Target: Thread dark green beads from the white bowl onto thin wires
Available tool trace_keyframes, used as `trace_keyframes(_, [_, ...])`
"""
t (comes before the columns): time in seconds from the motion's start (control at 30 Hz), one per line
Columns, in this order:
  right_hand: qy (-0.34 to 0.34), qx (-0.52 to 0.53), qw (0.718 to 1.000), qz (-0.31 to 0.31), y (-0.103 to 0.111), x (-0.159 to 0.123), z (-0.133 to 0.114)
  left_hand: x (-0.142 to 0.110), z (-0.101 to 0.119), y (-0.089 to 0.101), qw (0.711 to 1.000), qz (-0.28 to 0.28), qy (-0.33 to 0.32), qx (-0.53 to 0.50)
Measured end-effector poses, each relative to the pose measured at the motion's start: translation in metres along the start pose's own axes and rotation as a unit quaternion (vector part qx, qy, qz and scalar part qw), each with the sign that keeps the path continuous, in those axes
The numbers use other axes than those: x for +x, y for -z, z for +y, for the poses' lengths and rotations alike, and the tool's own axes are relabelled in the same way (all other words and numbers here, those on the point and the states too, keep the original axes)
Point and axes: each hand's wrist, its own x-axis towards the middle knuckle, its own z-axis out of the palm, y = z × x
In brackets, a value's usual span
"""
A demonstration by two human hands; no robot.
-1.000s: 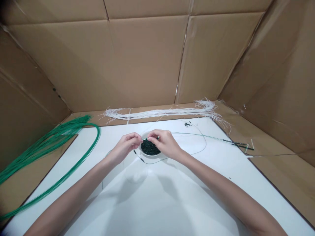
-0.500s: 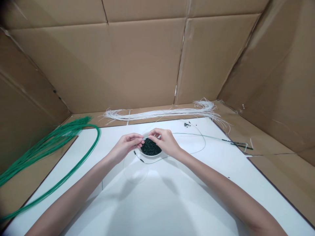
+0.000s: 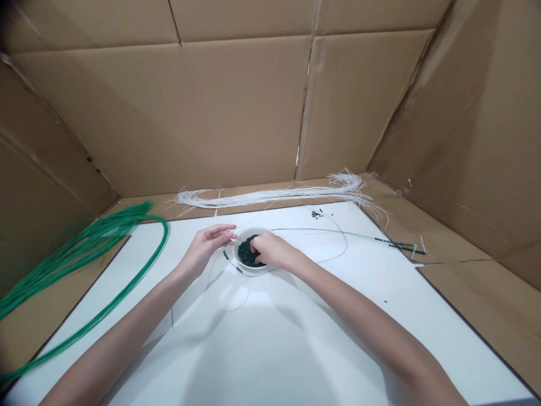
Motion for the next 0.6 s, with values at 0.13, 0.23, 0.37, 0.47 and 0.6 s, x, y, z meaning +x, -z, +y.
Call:
trace_keyframes(0.13, [-0.005, -0.029, 0.999, 0.016, -0.0055, 0.0026, 0.0003, 0.0010, -0.0007, 0.0012, 1.000, -0.013, 0.014, 0.006])
trace_keyframes(0.23, [-0.011, -0.043, 0.998, 0.037, -0.0047, 0.0020, 0.0000, 0.0012, 0.0009, 0.0024, 1.000, -0.019, 0.019, 0.013])
trace_keyframes(0.37, [-0.012, -0.045, 0.998, 0.051, -0.0023, 0.0005, -0.0004, 0.0008, 0.0025, 0.0025, 0.999, -0.005, 0.001, 0.053])
trace_keyframes(0.47, [-0.004, -0.038, 0.998, 0.050, -0.0022, -0.0016, -0.0002, 0.0003, 0.0026, 0.0017, 0.995, 0.008, -0.031, 0.091])
trace_keyframes(0.6, [0.007, -0.011, 0.999, 0.049, -0.0003, -0.0062, 0.0015, -0.0012, 0.0036, 0.0001, 0.996, 0.004, -0.042, 0.074])
